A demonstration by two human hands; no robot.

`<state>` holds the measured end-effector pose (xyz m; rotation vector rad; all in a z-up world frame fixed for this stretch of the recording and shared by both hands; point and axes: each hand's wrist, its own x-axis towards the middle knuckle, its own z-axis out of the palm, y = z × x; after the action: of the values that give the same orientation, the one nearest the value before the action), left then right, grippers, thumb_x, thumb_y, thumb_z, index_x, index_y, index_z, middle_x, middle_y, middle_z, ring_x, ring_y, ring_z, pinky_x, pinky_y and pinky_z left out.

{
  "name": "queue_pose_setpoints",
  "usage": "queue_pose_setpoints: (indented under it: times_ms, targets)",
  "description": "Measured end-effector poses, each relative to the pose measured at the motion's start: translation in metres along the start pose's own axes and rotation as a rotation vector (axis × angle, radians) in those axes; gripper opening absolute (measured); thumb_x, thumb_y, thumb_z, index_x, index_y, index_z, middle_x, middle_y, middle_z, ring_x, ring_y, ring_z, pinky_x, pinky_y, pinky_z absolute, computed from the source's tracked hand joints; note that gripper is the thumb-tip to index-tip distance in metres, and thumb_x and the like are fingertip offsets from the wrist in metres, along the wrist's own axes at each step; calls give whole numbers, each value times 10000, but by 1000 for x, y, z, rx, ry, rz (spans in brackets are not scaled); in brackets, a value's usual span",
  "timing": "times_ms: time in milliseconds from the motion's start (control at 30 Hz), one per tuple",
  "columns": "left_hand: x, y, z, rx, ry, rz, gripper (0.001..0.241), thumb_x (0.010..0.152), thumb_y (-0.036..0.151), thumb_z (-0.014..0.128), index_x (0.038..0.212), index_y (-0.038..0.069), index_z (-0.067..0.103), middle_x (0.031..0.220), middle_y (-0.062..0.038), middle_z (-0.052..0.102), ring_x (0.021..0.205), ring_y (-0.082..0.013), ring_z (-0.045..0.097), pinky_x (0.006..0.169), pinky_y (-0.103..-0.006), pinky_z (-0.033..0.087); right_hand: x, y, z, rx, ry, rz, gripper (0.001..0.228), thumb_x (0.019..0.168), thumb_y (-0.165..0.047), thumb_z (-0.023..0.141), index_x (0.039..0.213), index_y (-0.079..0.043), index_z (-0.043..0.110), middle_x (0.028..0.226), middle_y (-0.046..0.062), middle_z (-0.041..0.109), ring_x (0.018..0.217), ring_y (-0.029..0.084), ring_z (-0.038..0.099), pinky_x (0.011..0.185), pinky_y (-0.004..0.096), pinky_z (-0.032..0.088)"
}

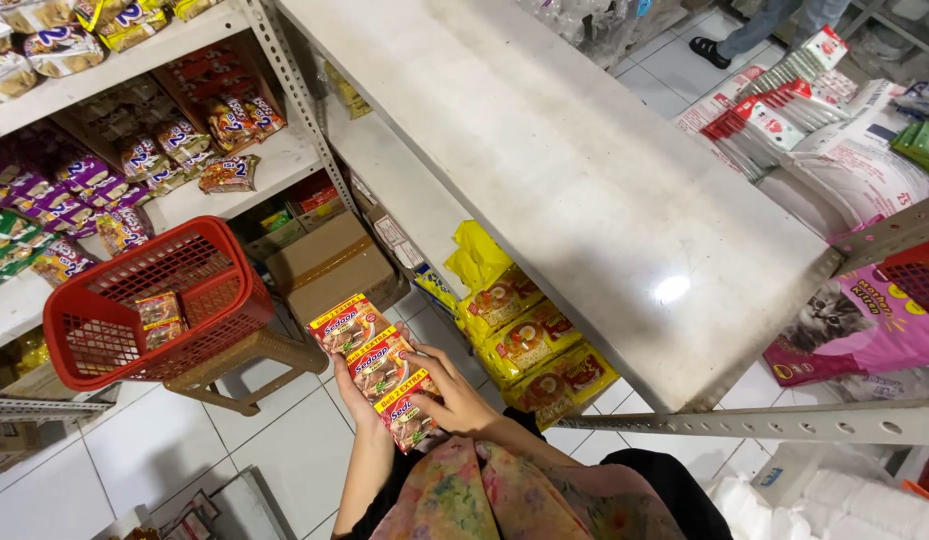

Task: The person takes noodle packets from a red basket and arranges them on a shelf, then picks up other packets from the shelf to inspect them before putting them back.

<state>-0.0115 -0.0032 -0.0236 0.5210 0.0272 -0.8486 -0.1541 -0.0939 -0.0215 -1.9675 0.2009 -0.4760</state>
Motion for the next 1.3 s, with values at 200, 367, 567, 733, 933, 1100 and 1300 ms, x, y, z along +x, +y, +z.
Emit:
queue_pose_setpoints:
  times_ms: [200,367,567,733,933,1100,1300]
  targets:
    - [0,-5,-7,-10,5,-23,776,1033,610,359,1543,25,378,1400,-301,558,1234,-405,590,1044,-516,487,-3,4,2,13,-4,83,612,1036,-327,604,1559,-91,389,1602,208,346,1472,381,438,1185,498,404]
    - [-2,-11,-14,-1,2,-51,778,1031,608,347,1538,18,377,1415,-297,560,1253,-404,596,1071,-516,480,0,6,12,-549,-87,-63,810,983,-494,622,1609,-81,316,1695,230,174,1556,408,202,1184,681,175]
    - [7,10,-4,11,19,45,784,1040,622,329,1536,16,377,1410,-290,557,1231,-410,592,1037,-538,482,-5,14,25,-574,-223,-135,802,982,-560,605,1613,-126,370,1693,139,337,1589,348,253,1209,680,180]
    - [8,45,15,-19,-6,236,834,1029,667,326,1616,74,317,1495,-278,498,1319,-390,556,1112,-512,459,-9,21,21,-118,36,-206,542,1070,-371,631,1546,-197,441,1639,141,430,1534,299,435,1234,498,416]
    - [-3,54,36,136,-74,392,945,982,724,329,1653,74,186,1604,-296,390,1469,-428,432,1224,-527,346,-8,42,40,953,-58,438,522,1075,-264,505,1544,-132,317,1494,103,494,1335,283,532,1059,477,507]
    - [-24,64,25,251,-97,410,935,982,717,311,1650,79,165,1622,-252,361,1503,-406,380,1242,-511,295,-5,43,67,1350,-160,617,451,1091,-164,495,1512,-28,409,1431,138,593,1233,261,670,1006,544,581]
    - [-55,110,-40,246,38,431,684,1060,462,390,1603,60,285,1611,-132,388,1476,-315,378,1218,-530,294,10,12,99,1331,-67,609,447,1046,-128,549,1476,-54,454,1338,127,648,1118,261,709,867,525,608]
